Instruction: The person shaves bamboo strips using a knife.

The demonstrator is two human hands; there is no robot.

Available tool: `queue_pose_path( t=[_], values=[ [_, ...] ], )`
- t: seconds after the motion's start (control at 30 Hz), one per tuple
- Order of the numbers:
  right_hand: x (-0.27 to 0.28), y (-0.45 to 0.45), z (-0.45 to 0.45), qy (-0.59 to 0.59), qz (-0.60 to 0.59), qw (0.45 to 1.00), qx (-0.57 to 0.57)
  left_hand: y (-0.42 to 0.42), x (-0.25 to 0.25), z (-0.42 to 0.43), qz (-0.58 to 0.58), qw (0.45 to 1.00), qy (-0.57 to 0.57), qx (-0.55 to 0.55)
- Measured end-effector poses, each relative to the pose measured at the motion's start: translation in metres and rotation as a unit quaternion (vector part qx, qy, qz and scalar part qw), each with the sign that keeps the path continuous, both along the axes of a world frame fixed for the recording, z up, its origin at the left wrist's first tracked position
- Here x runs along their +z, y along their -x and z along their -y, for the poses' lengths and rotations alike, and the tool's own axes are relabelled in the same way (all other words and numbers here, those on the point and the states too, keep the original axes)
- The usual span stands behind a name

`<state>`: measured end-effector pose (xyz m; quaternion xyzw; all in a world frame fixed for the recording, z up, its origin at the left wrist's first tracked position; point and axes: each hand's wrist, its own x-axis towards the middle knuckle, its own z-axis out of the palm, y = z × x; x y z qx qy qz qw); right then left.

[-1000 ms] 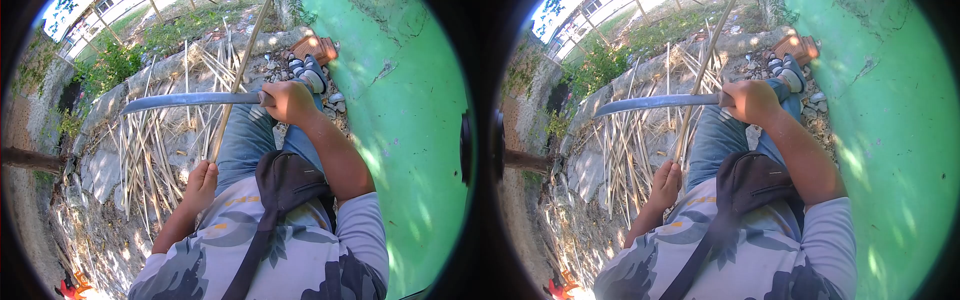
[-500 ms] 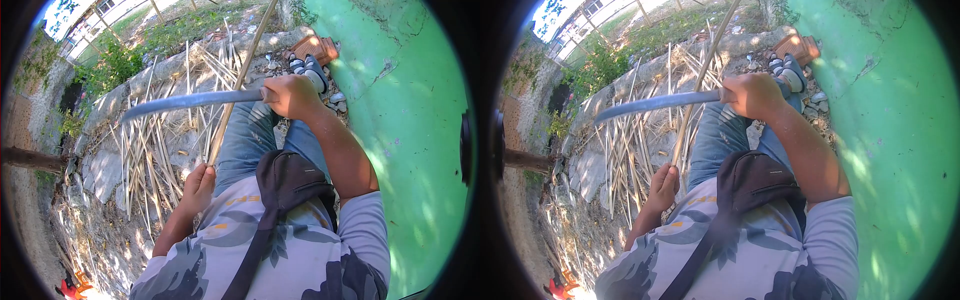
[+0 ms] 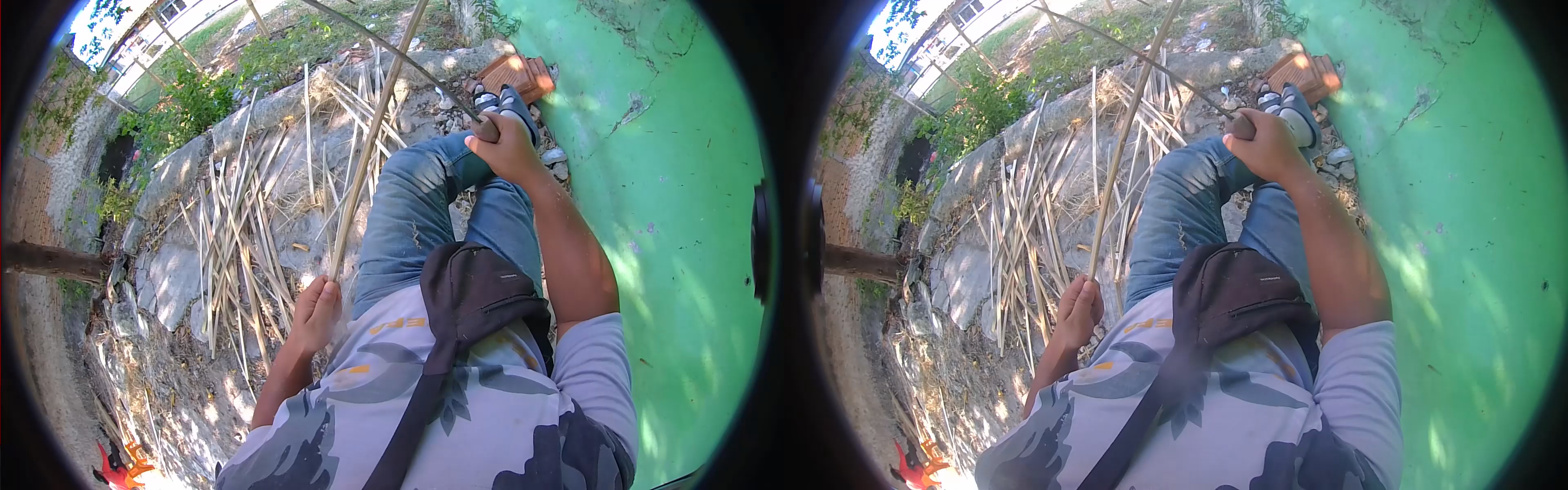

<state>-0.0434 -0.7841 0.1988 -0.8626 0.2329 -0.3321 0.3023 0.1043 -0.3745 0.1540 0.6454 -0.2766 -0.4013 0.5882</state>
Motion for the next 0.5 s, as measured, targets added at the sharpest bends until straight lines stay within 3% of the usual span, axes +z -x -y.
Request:
queue_pose_path(
  t=[0.13,0.4,0.5],
  values=[
    [-0.013,0.021,-0.008,-0.058,0.003,0.998,0.013,-0.004,-0.010,0.006,0.024,0.999,-0.012,0.026],
    [0.014,0.082,-0.039,-0.367,0.052,0.927,0.051,-0.016,-0.044,0.021,0.076,0.996,-0.023,0.035],
    [0.001,0.103,-0.051,-0.393,0.113,0.910,0.066,-0.016,-0.053,0.034,0.188,0.979,-0.062,0.041]
  ],
)
